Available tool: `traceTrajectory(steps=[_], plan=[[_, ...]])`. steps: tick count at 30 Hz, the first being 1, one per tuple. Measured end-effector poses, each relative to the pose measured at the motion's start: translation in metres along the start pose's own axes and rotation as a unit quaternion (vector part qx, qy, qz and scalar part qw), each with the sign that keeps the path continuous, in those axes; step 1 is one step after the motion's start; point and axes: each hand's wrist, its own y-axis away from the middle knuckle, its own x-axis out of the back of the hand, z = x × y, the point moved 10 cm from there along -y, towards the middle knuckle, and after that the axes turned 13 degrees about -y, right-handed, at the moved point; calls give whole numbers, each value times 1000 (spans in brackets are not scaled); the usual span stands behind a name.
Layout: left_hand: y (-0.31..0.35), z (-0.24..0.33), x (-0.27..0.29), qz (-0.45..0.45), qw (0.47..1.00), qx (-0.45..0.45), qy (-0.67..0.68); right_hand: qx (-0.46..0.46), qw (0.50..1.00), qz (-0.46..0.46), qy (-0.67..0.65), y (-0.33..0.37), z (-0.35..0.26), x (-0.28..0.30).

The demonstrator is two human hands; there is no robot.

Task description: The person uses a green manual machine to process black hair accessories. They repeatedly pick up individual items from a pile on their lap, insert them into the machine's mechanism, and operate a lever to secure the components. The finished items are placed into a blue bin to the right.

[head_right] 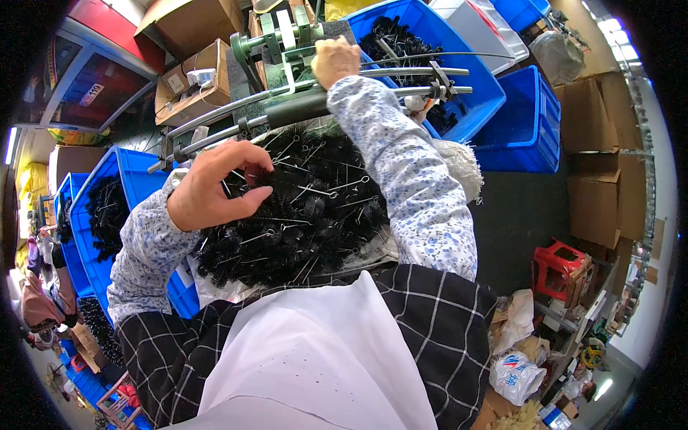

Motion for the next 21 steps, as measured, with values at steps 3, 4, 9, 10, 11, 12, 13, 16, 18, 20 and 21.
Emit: traceTrajectory(steps=[3, 4, 9, 10, 11, 12, 13, 16, 18, 20, 21], plan=[[-4, -2, 0, -15, 1000, 18, 4, 1, 1000, -16, 12, -2, -27, -12], [-5, -3, 0, -17, 1000, 18, 8, 30, 999, 12, 13, -1, -31, -13], [-2, -12, 8, 11, 999, 34, -5, 6, 999, 12, 32, 1, -18, 2], [1, -19, 11, 27, 998, 58, 4, -2, 999, -4, 43, 3, -12, 9], [3, -25, 14, 39, 996, 75, 15, 4, 999, 2, 39, 3, 1, 10], [7, -30, 20, 51, 994, 90, 24, 10, 999, 10, 34, 2, 13, 11], [7, -35, 23, 59, 994, 91, 13, 5, 999, 2, 37, 2, 25, 16], [4, -49, 22, 68, 994, 84, 7, -67, 996, -66, 4, -7, 60, 20], [-2, -56, 17, 59, 994, 91, 18, -73, 995, -33, 56, -19, 73, 27], [-12, -58, 12, 51, 994, 90, 23, -65, 993, -75, 69, -22, 76, 19], [-15, -62, 8, 43, 994, 93, 27, -54, 991, -102, 62, -24, 75, 18]])
